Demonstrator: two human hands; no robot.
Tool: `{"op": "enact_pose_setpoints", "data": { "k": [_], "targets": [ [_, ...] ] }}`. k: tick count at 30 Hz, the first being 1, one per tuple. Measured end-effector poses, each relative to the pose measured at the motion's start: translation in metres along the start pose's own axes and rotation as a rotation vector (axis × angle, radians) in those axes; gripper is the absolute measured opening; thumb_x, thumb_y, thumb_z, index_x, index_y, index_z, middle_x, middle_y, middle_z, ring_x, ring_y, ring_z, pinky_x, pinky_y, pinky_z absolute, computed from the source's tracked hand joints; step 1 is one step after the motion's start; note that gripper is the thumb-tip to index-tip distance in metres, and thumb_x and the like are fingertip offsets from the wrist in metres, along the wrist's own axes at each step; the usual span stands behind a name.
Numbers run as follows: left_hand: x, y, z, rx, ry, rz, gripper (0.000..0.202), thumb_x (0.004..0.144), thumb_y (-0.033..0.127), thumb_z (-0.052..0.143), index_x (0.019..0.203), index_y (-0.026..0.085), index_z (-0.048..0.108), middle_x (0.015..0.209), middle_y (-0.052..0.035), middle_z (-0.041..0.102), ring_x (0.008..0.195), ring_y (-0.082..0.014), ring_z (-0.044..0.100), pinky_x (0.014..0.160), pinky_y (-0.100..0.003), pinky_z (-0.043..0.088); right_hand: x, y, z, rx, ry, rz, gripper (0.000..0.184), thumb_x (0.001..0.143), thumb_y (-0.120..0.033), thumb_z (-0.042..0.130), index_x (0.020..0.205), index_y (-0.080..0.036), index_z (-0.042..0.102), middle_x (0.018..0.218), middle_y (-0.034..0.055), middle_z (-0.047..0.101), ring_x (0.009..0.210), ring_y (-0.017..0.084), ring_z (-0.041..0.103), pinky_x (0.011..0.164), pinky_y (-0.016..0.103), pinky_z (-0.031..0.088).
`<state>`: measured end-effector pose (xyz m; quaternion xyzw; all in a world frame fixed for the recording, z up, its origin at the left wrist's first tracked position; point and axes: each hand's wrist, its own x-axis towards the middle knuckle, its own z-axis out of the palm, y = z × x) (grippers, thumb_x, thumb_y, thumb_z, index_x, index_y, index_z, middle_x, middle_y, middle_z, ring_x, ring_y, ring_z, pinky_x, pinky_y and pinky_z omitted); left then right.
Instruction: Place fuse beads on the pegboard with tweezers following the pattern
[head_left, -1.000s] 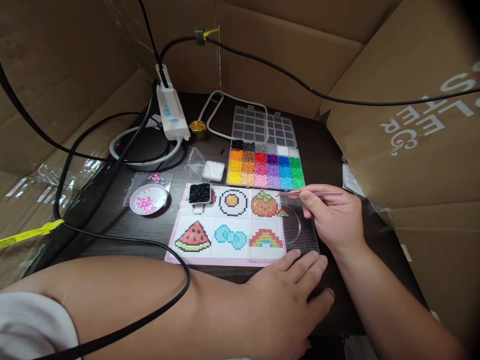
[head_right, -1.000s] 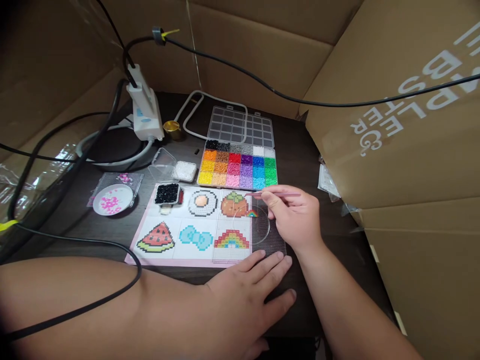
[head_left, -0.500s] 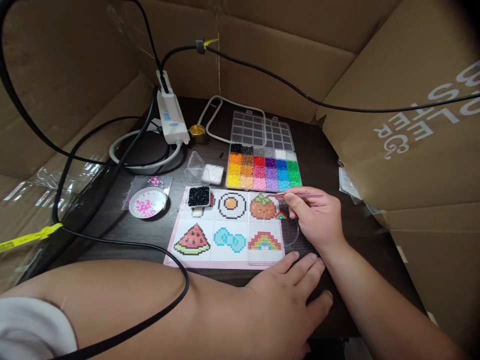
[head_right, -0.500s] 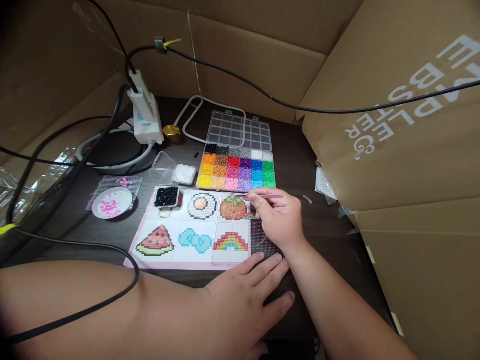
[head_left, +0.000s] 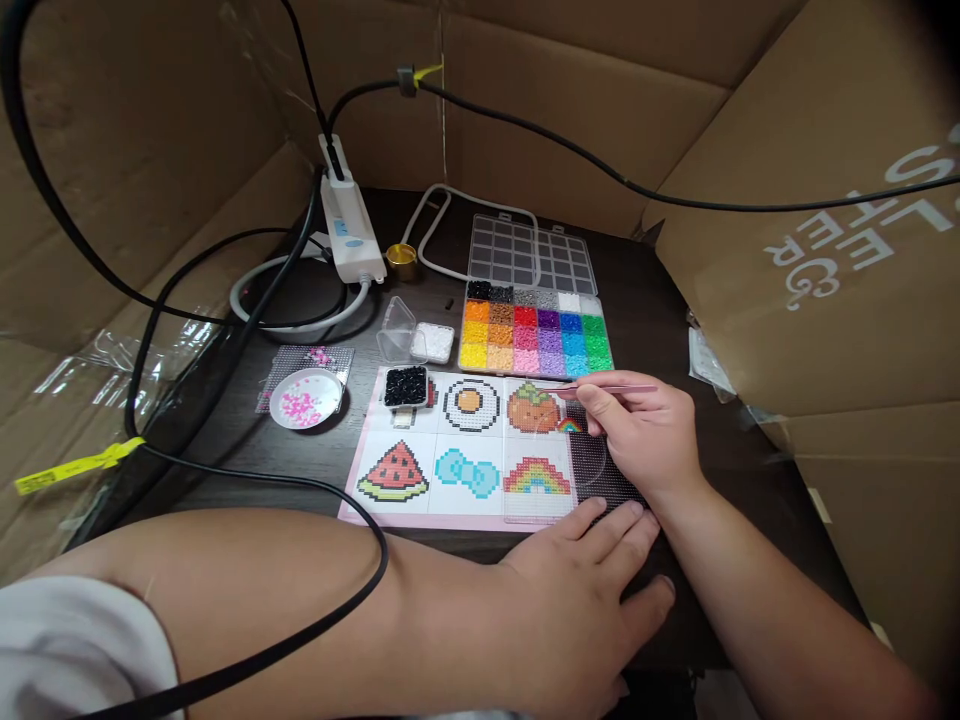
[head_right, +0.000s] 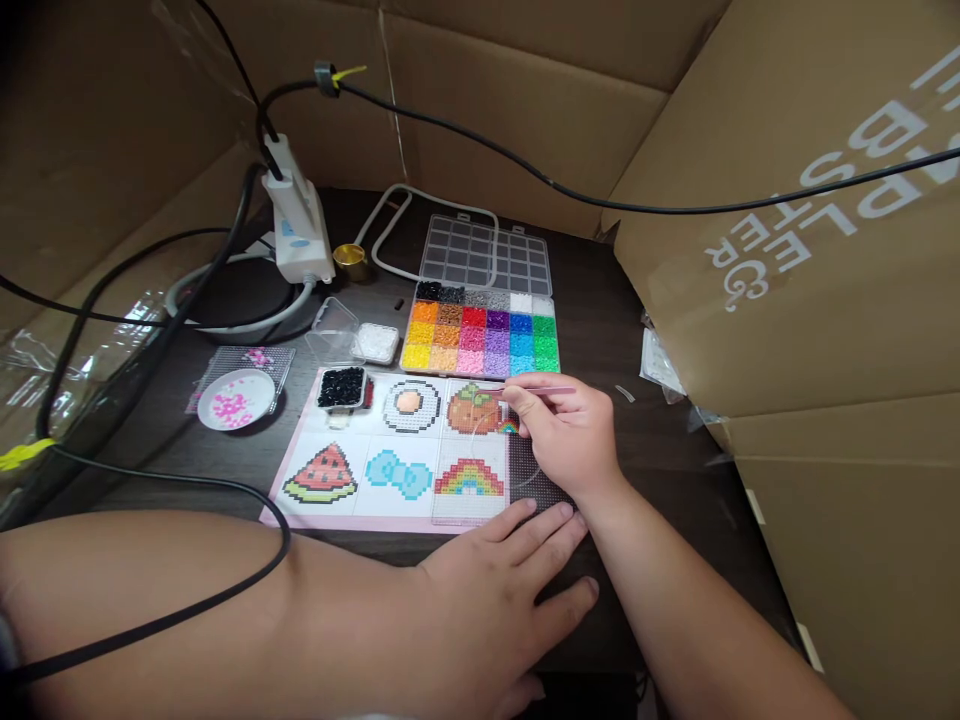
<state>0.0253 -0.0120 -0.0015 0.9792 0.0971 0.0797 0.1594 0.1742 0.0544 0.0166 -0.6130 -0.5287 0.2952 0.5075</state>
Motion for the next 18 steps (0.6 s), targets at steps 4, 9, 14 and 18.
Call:
{"op": "enact_pose_setpoints", "data": {
  "k": [4, 9, 14, 18],
  "targets": [
    [0.000, -0.001, 0.000, 0.006, 0.019, 0.001, 0.074, 0.080, 0.054, 0.059, 0.142, 0.017, 0.047, 0.156, -0.0214, 0.032, 0.148, -0.0356, 0.022, 0.117, -0.050, 0.016, -0.008, -0.003, -0.006, -0.038, -0.024, -0.005, 0.012, 0.081, -0.026, 0.071, 0.080, -0.016, 0.076, 0.061, 0.0021, 0.069, 0.044, 0.009, 0.055, 0.043, 0.022, 0.048],
    [0.000, -0.002, 0.001, 0.011, 0.029, 0.004, 0.076, 0.078, 0.055, 0.061, 0.142, 0.016, 0.048, 0.155, -0.0218, 0.034, 0.148, -0.0363, 0.022, 0.117, -0.050, 0.015, -0.018, -0.006, -0.013, -0.073, -0.129, -0.011, 0.010, 0.080, -0.023, 0.070, 0.079, -0.018, 0.078, 0.068, 0.0038, 0.075, 0.042, 0.009, 0.057, 0.041, 0.020, 0.049],
    [0.000, -0.001, -0.002, -0.002, -0.002, -0.003, 0.075, 0.079, 0.055, 0.060, 0.142, 0.017, 0.047, 0.154, -0.0210, 0.036, 0.146, -0.0359, 0.027, 0.118, -0.049, 0.014, -0.021, -0.008, -0.011, -0.089, -0.179, -0.060, 0.010, 0.080, -0.021, 0.069, 0.077, -0.019, 0.079, 0.070, 0.0038, 0.076, 0.042, 0.010, 0.058, 0.040, 0.019, 0.049],
    [0.002, -0.001, -0.004, 0.001, -0.018, -0.007, 0.073, 0.079, 0.054, 0.061, 0.142, 0.018, 0.049, 0.152, -0.0201, 0.039, 0.143, -0.0357, 0.032, 0.116, -0.050, 0.016, -0.020, -0.009, -0.008, -0.117, -0.157, -0.068, 0.010, 0.079, -0.021, 0.070, 0.076, -0.020, 0.079, 0.067, 0.0030, 0.076, 0.043, 0.011, 0.060, 0.040, 0.020, 0.049]
  ]
}}
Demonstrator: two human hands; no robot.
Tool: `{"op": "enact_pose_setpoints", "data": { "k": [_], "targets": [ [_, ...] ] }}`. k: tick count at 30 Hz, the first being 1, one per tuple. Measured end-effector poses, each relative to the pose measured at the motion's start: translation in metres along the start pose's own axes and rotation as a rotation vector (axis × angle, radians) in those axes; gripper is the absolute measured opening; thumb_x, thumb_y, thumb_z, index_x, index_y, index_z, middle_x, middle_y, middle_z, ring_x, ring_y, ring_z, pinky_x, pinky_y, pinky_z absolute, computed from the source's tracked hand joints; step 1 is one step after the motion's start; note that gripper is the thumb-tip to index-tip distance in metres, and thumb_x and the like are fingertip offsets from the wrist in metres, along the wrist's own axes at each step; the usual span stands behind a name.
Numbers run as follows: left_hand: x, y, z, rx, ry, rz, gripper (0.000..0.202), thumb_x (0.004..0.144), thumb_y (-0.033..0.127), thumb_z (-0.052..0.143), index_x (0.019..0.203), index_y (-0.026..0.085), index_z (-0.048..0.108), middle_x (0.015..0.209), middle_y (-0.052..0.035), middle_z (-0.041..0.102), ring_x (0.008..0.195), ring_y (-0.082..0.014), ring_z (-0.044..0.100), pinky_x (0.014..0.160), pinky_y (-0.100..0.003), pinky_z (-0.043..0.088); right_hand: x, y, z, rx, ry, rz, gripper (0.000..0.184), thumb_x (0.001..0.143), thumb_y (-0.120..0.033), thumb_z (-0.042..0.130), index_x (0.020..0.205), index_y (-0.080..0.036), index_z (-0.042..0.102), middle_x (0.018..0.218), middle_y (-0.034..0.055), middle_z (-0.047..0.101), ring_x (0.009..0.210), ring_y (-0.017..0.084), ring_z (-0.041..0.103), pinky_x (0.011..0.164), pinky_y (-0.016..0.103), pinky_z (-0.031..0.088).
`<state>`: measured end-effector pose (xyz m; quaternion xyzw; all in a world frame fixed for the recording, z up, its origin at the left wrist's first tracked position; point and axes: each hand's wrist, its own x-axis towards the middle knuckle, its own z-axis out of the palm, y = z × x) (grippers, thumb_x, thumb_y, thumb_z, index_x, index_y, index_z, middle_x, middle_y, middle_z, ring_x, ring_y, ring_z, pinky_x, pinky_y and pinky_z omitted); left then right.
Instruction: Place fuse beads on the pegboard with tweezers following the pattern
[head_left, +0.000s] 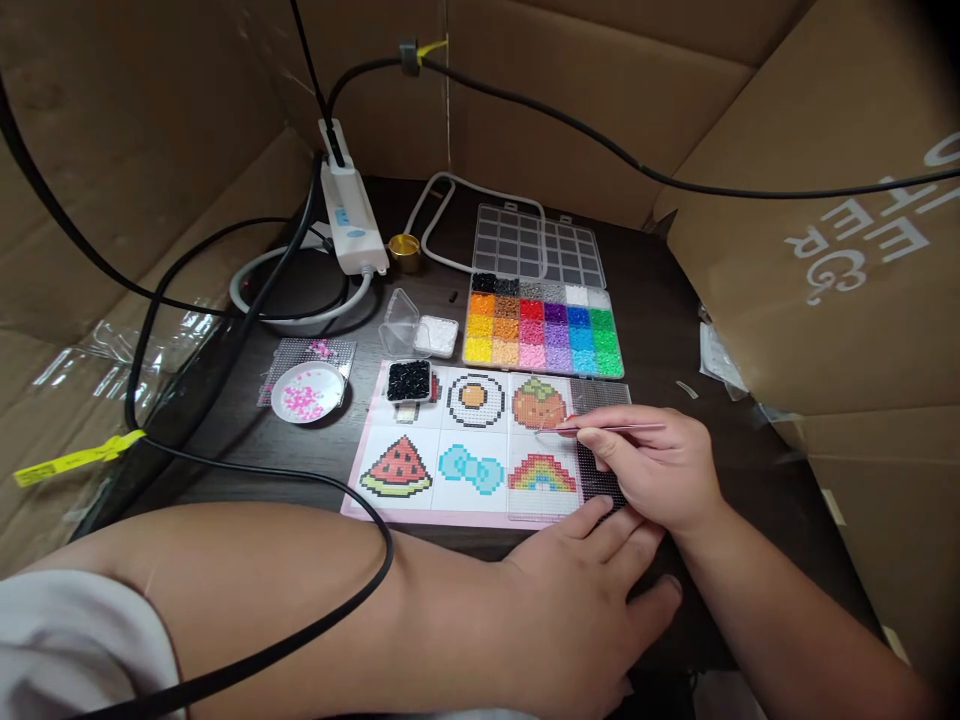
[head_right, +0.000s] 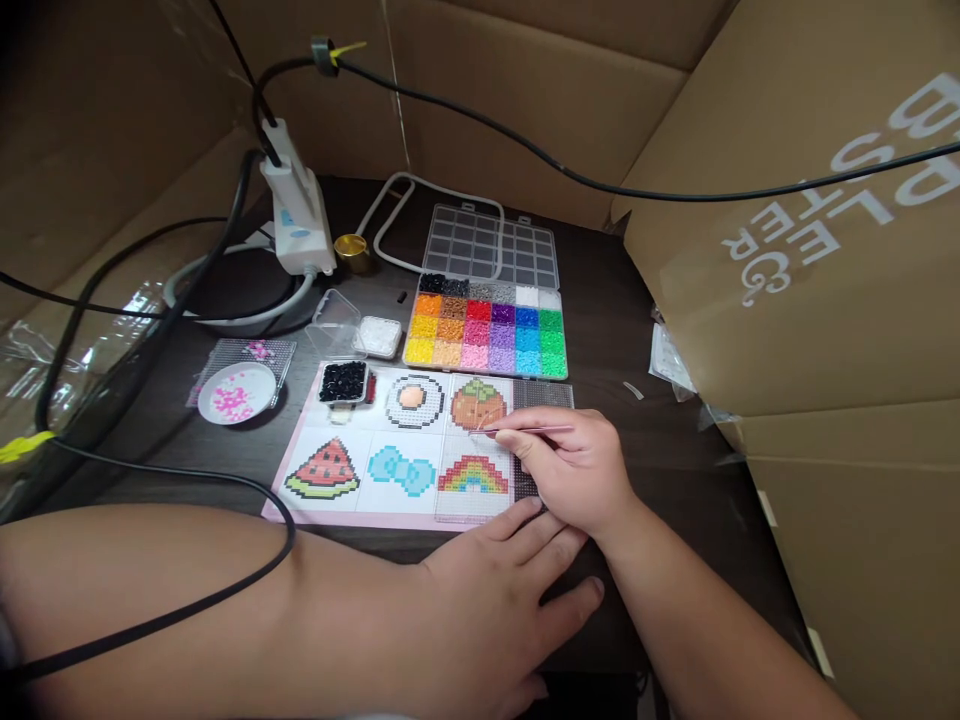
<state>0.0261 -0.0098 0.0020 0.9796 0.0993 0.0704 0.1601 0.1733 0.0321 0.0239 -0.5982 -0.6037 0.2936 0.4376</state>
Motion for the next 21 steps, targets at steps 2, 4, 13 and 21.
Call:
{"op": "enact_pose_setpoints", "data": {
  "k": [2, 4, 13, 21],
  "targets": [
    [0.0006, 0.0001, -0.0002, 0.010, 0.000, 0.001, 0.073, 0.079, 0.054, 0.061, 0.141, 0.018, 0.049, 0.151, -0.0199, 0.040, 0.142, -0.0354, 0.033, 0.117, -0.050, 0.016, 0.0003, 0.0003, 0.0012, -0.005, -0.003, -0.009, 0.010, 0.079, -0.021, 0.070, 0.076, -0.020, 0.079, 0.071, 0.0035, 0.077, 0.046, 0.012, 0.063, 0.042, 0.021, 0.051],
    [0.0008, 0.0000, 0.0001, 0.012, 0.006, 0.001, 0.073, 0.078, 0.054, 0.061, 0.141, 0.018, 0.049, 0.150, -0.0198, 0.041, 0.142, -0.0353, 0.033, 0.117, -0.050, 0.014, 0.0003, 0.0010, 0.0018, -0.008, -0.019, -0.018, 0.010, 0.079, -0.021, 0.070, 0.077, -0.021, 0.079, 0.074, 0.0039, 0.077, 0.051, 0.014, 0.067, 0.043, 0.022, 0.052],
    [0.0005, -0.0003, -0.0004, 0.004, 0.009, 0.010, 0.072, 0.079, 0.054, 0.060, 0.140, 0.018, 0.049, 0.150, -0.0201, 0.040, 0.142, -0.0359, 0.032, 0.118, -0.050, 0.008, 0.0000, 0.0027, 0.0026, -0.007, -0.052, -0.021, 0.010, 0.081, -0.020, 0.069, 0.078, -0.021, 0.079, 0.074, 0.0034, 0.077, 0.061, 0.016, 0.071, 0.050, 0.023, 0.057],
    [-0.0001, 0.0004, 0.0003, -0.018, -0.012, -0.002, 0.070, 0.080, 0.052, 0.060, 0.141, 0.018, 0.049, 0.152, -0.0198, 0.037, 0.143, -0.0354, 0.032, 0.118, -0.049, 0.009, -0.0004, 0.0028, 0.0021, -0.010, -0.062, -0.023, 0.011, 0.081, -0.020, 0.069, 0.079, -0.022, 0.079, 0.079, 0.0035, 0.078, 0.060, 0.015, 0.071, 0.052, 0.023, 0.057]
  ]
}}
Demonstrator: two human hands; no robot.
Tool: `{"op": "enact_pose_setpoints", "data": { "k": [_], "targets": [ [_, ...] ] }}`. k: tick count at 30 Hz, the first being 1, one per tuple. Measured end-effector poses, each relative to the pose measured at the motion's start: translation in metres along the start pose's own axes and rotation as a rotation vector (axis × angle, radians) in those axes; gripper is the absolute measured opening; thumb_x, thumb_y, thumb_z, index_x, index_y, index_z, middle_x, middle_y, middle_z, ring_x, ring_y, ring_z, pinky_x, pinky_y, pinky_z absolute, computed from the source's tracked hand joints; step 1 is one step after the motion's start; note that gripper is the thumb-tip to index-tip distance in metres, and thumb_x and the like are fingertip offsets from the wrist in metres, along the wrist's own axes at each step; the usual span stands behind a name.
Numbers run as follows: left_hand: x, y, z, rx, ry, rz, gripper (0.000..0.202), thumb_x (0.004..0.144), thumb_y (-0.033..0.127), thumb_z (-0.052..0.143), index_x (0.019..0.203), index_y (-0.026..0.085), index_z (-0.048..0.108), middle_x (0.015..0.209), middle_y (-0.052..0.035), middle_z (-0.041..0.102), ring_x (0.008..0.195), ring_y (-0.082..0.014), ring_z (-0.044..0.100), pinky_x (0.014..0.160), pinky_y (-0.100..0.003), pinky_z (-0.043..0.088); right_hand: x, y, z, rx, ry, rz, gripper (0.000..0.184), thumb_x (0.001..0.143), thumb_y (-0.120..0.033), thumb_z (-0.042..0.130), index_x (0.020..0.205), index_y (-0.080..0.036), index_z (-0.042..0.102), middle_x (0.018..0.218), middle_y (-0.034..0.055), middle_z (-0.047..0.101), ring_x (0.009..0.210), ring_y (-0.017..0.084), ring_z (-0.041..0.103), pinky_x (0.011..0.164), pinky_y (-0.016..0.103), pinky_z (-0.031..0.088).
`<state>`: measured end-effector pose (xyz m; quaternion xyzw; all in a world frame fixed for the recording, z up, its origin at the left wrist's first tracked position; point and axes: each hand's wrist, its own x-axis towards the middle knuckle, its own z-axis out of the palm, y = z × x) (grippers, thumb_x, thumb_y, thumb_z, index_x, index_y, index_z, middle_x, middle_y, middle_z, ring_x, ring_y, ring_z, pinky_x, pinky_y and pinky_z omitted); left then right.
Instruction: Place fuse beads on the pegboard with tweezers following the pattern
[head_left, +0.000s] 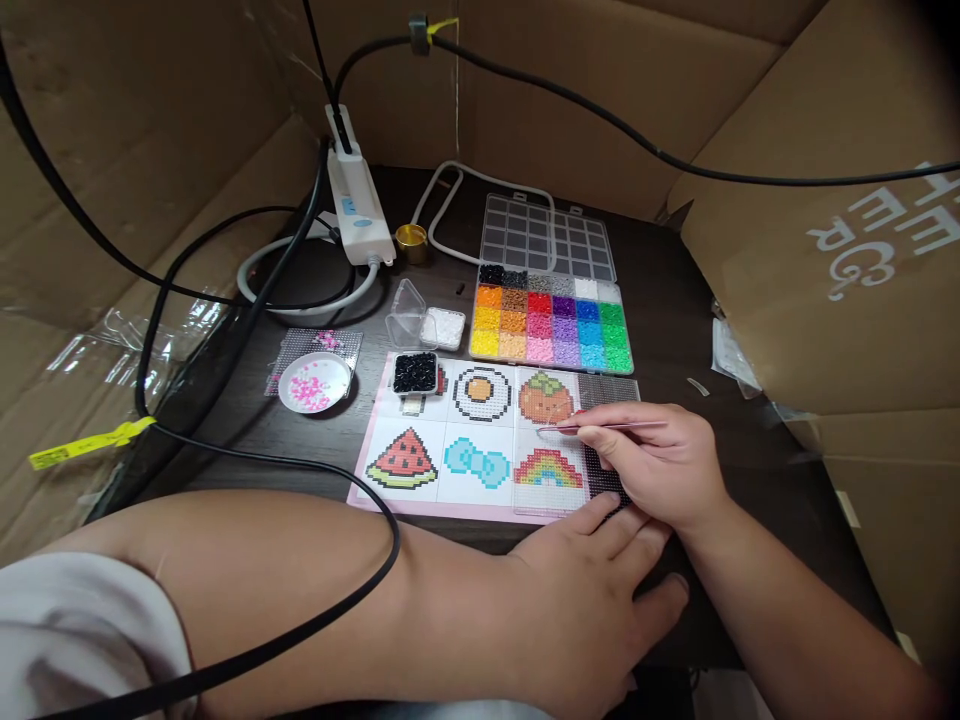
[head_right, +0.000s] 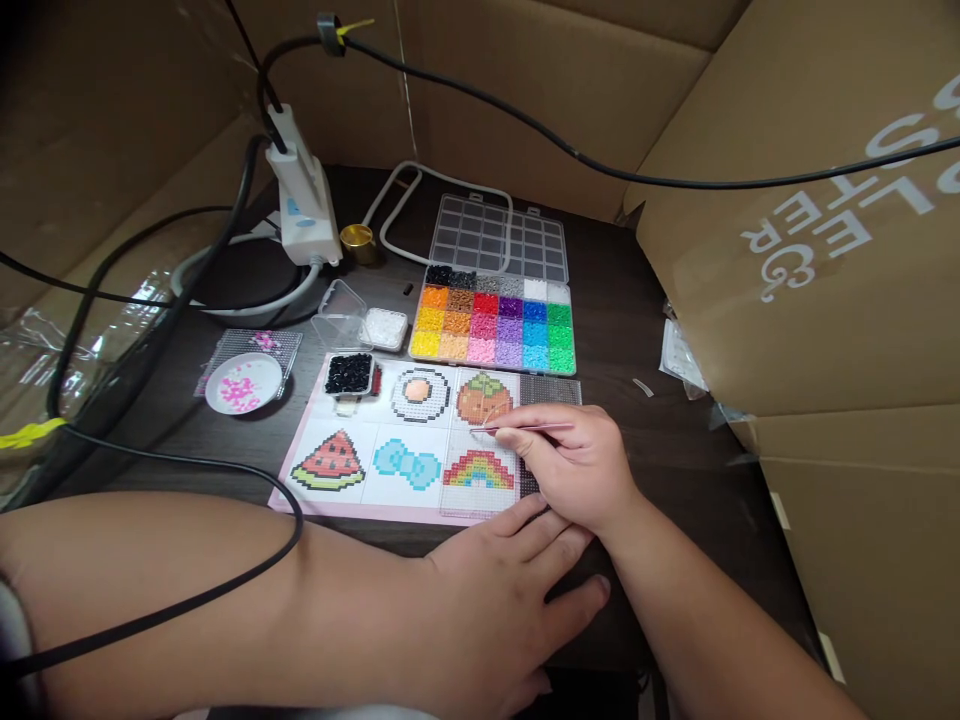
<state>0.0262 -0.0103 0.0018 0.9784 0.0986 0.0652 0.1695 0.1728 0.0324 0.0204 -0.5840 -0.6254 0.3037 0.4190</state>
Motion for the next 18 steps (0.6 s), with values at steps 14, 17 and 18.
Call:
{"op": "enact_pose_setpoints", "data": {
  "k": [14, 17, 18],
  "targets": [
    [0.0000, 0.0000, 0.0030, -0.010, 0.012, -0.003, 0.072, 0.079, 0.053, 0.061, 0.141, 0.018, 0.048, 0.153, -0.0199, 0.036, 0.146, -0.0363, 0.028, 0.119, -0.049, 0.008, 0.0001, 0.0029, -0.0008, 0.011, 0.003, 0.004, 0.009, 0.081, -0.020, 0.070, 0.079, -0.022, 0.079, 0.077, 0.0027, 0.078, 0.051, 0.012, 0.065, 0.046, 0.022, 0.052],
    [0.0003, 0.0003, 0.0029, -0.004, 0.005, 0.002, 0.072, 0.080, 0.053, 0.061, 0.142, 0.018, 0.048, 0.154, -0.0201, 0.035, 0.147, -0.0364, 0.024, 0.118, -0.050, 0.008, 0.0004, 0.0021, -0.0019, 0.039, 0.025, 0.004, 0.009, 0.079, -0.019, 0.071, 0.079, -0.022, 0.079, 0.066, 0.0008, 0.074, 0.047, 0.010, 0.060, 0.043, 0.020, 0.048],
    [0.0004, 0.0003, 0.0032, 0.000, 0.011, 0.003, 0.073, 0.080, 0.053, 0.061, 0.142, 0.018, 0.048, 0.154, -0.0204, 0.035, 0.148, -0.0367, 0.023, 0.118, -0.050, 0.008, 0.0004, 0.0021, -0.0024, 0.056, 0.031, 0.009, 0.008, 0.079, -0.019, 0.072, 0.079, -0.022, 0.079, 0.064, 0.0004, 0.073, 0.045, 0.009, 0.059, 0.042, 0.019, 0.047]
  ]
}}
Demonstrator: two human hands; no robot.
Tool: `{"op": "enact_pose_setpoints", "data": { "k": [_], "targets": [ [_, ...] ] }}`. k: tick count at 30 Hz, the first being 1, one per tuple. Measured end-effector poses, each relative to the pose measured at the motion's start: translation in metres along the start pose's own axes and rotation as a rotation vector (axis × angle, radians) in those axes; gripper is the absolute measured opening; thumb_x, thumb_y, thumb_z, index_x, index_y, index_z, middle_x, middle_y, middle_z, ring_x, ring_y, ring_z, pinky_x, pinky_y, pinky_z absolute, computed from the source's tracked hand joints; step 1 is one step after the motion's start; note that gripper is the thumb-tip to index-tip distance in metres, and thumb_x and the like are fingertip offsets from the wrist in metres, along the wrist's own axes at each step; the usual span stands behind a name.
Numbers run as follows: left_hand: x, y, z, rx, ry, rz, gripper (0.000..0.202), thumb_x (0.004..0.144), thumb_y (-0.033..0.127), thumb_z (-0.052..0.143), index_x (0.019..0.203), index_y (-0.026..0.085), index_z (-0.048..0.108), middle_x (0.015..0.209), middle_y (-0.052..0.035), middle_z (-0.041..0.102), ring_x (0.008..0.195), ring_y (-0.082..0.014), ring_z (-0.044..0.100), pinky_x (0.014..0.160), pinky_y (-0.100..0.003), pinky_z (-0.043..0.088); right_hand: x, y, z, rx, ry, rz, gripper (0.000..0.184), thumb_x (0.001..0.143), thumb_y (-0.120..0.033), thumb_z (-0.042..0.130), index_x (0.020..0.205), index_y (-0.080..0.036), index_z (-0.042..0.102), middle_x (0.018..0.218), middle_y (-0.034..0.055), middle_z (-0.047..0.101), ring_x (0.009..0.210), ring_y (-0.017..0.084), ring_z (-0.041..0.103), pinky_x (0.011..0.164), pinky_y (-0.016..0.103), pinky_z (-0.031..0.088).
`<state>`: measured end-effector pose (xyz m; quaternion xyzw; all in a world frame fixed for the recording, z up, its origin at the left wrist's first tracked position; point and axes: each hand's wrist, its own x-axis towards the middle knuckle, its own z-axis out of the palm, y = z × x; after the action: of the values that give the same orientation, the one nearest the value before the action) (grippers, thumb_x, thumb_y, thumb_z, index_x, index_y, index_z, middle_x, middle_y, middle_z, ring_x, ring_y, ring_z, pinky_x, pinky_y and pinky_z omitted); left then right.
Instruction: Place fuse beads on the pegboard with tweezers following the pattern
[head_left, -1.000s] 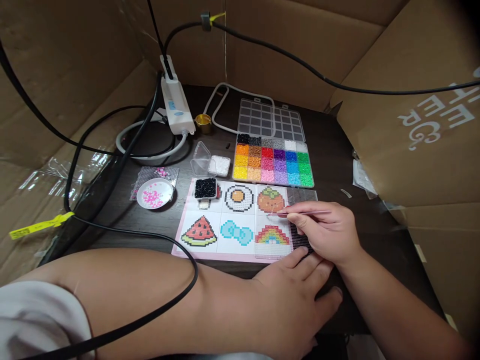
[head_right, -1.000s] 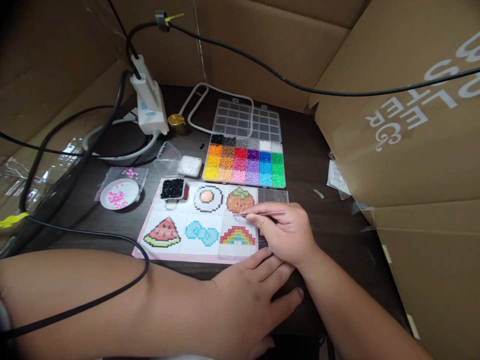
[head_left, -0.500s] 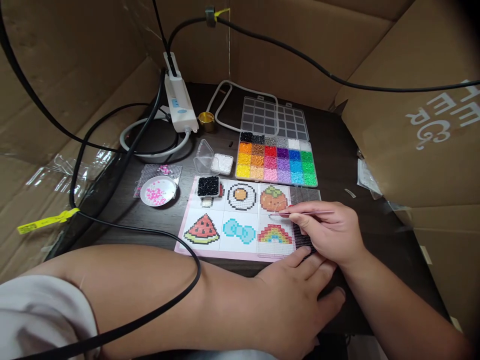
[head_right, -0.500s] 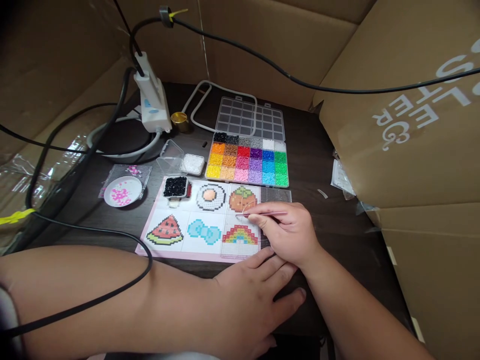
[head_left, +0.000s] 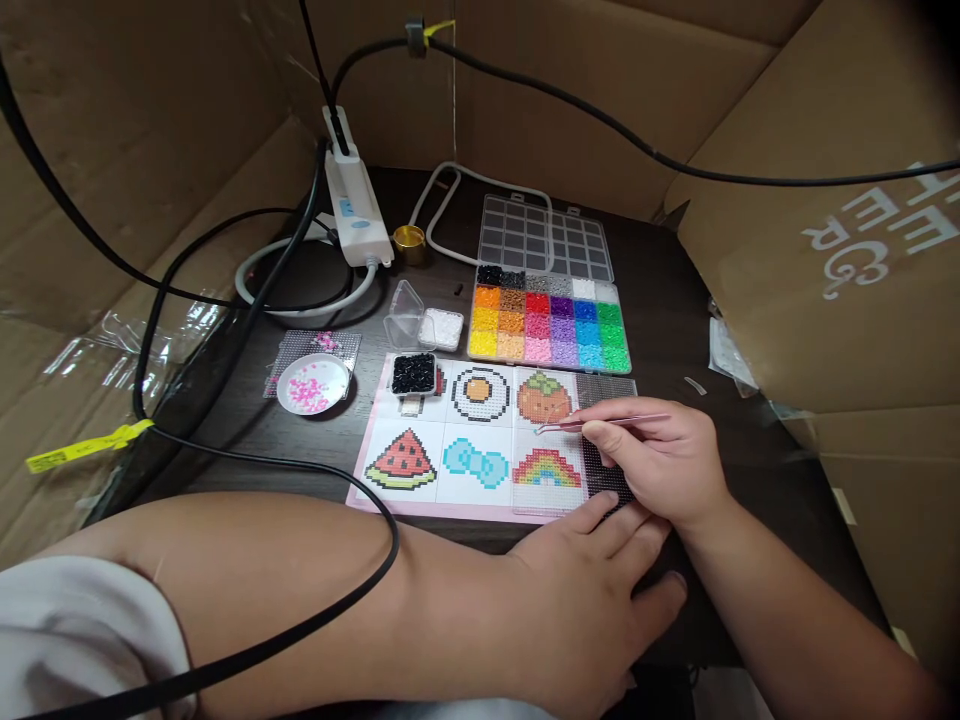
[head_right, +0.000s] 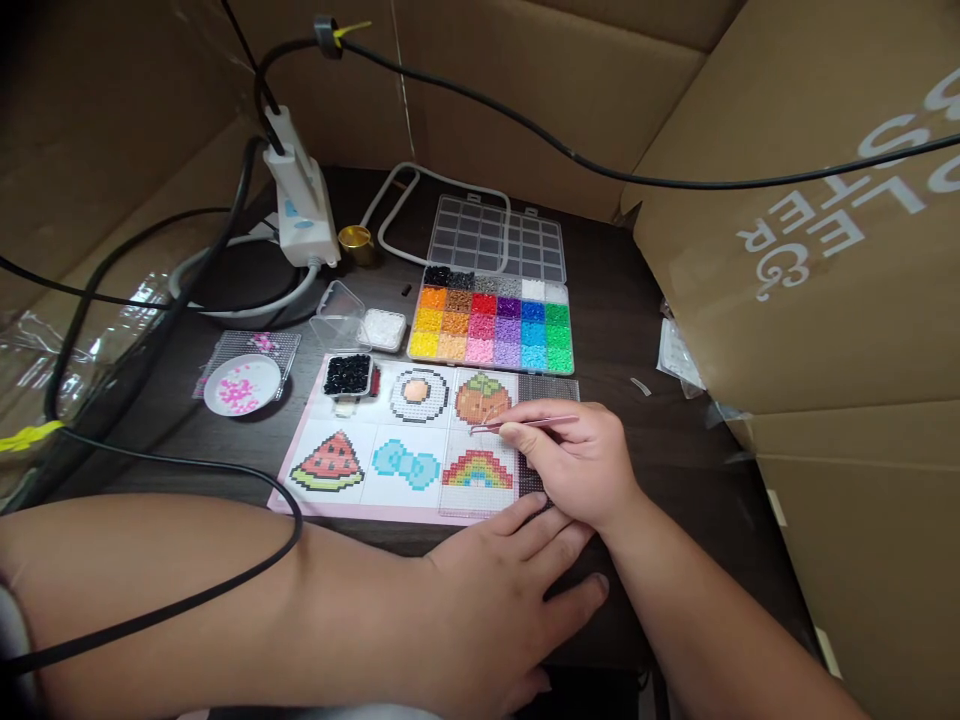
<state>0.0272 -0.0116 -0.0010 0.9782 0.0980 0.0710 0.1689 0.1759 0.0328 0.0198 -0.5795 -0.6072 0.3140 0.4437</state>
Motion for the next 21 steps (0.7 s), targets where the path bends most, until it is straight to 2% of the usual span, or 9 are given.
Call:
{"op": "enact_pose_setpoints", "data": {
  "k": [9, 11, 15, 21],
  "targets": [
    [-0.001, 0.001, 0.002, -0.021, 0.010, 0.000, 0.074, 0.078, 0.053, 0.063, 0.142, 0.018, 0.048, 0.159, -0.0215, 0.027, 0.150, -0.0359, 0.018, 0.119, -0.049, 0.009, 0.004, 0.014, -0.005, 0.217, 0.130, 0.067, 0.010, 0.082, -0.028, 0.074, 0.083, -0.019, 0.076, 0.055, 0.0003, 0.064, 0.043, 0.009, 0.051, 0.043, 0.023, 0.041],
    [-0.001, 0.001, 0.002, -0.025, -0.002, 0.001, 0.074, 0.079, 0.052, 0.062, 0.143, 0.018, 0.047, 0.159, -0.0215, 0.026, 0.150, -0.0354, 0.019, 0.119, -0.048, 0.009, 0.007, 0.018, -0.005, 0.311, 0.156, 0.086, 0.010, 0.081, -0.029, 0.075, 0.083, -0.019, 0.076, 0.058, 0.0015, 0.066, 0.044, 0.009, 0.049, 0.043, 0.024, 0.039],
    [-0.001, 0.002, 0.002, -0.024, 0.002, 0.002, 0.073, 0.079, 0.051, 0.063, 0.142, 0.018, 0.048, 0.159, -0.0217, 0.026, 0.150, -0.0354, 0.019, 0.119, -0.049, 0.010, 0.014, 0.017, -0.005, 0.532, 0.160, 0.146, 0.011, 0.080, -0.029, 0.076, 0.081, -0.018, 0.074, 0.077, 0.0079, 0.075, 0.044, 0.008, 0.046, 0.042, 0.024, 0.034],
    [0.000, 0.000, 0.002, -0.024, 0.014, -0.001, 0.075, 0.078, 0.051, 0.063, 0.143, 0.017, 0.047, 0.160, -0.0219, 0.024, 0.150, -0.0362, 0.018, 0.119, -0.050, 0.011, 0.021, 0.015, -0.010, 0.737, 0.217, 0.246, 0.014, 0.076, -0.031, 0.077, 0.081, -0.019, 0.073, 0.071, 0.0038, 0.073, 0.042, 0.008, 0.047, 0.043, 0.023, 0.035]
  ]
}}
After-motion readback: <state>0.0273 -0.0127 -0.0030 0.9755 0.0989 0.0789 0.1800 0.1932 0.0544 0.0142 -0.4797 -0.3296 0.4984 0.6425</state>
